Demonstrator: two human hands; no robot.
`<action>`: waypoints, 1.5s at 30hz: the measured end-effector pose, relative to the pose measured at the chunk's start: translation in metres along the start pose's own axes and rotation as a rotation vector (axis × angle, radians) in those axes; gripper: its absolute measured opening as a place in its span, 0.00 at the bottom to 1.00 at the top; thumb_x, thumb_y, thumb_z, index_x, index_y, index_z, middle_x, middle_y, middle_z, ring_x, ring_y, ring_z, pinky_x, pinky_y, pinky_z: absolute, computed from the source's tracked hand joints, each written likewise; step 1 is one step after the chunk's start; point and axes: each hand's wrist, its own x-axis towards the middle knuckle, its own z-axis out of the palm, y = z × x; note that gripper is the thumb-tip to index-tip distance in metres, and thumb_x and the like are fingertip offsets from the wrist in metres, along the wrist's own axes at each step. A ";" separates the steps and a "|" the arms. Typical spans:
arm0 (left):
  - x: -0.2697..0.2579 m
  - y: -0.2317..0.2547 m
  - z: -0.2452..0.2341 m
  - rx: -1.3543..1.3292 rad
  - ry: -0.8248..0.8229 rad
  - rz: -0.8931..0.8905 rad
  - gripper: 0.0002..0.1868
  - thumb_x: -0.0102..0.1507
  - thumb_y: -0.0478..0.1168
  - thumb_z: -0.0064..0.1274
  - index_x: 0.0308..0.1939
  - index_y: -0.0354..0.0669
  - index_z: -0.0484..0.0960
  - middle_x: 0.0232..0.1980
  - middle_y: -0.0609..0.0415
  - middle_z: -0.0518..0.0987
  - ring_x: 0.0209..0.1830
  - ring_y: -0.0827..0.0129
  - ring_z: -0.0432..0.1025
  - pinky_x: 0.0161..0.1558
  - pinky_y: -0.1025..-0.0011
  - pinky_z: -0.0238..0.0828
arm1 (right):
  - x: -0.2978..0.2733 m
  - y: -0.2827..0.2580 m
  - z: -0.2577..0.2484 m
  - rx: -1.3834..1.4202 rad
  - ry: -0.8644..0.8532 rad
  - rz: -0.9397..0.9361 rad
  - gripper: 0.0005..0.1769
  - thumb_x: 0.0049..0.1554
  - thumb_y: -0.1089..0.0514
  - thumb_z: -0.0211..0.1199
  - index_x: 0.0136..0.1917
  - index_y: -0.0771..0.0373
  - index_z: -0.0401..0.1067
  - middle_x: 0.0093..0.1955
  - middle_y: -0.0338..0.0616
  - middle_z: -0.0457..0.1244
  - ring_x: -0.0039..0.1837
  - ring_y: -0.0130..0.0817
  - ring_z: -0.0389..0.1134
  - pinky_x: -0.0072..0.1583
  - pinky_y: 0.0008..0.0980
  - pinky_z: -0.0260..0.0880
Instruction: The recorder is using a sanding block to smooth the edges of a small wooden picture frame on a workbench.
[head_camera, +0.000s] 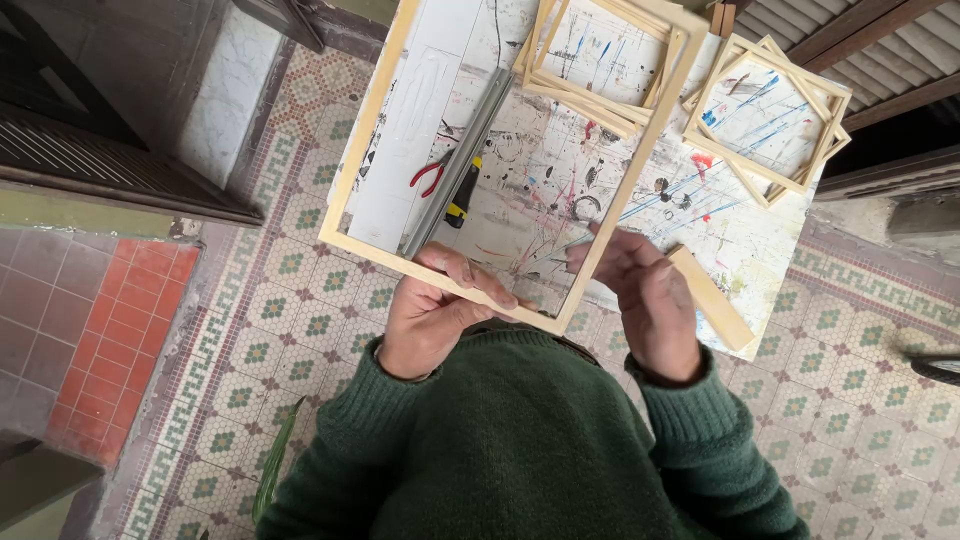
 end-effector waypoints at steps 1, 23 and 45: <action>-0.002 0.006 -0.006 -0.003 0.000 -0.002 0.15 0.71 0.20 0.46 0.53 0.41 0.62 0.50 0.40 0.81 0.54 0.55 0.79 0.65 0.48 0.79 | 0.007 -0.003 -0.008 -0.001 0.003 0.002 0.44 0.69 0.29 0.44 0.73 0.75 0.60 0.63 0.57 0.66 0.68 0.46 0.67 0.73 0.46 0.66; -0.061 0.052 -0.041 1.084 0.596 0.638 0.18 0.74 0.29 0.51 0.68 0.43 0.74 0.54 0.49 0.82 0.51 0.62 0.79 0.55 0.63 0.81 | 0.033 0.108 -0.010 0.348 0.108 0.468 0.24 0.71 0.50 0.39 0.67 0.71 0.62 0.56 0.62 0.70 0.62 0.54 0.72 0.70 0.49 0.69; -0.078 0.071 -0.113 1.740 0.383 -0.285 0.16 0.63 0.39 0.60 0.53 0.35 0.83 0.39 0.52 0.79 0.35 0.61 0.75 0.40 0.62 0.73 | 0.205 0.238 0.088 -1.483 -0.368 0.523 0.37 0.63 0.36 0.51 0.81 0.46 0.52 0.39 0.55 0.72 0.41 0.52 0.73 0.46 0.51 0.73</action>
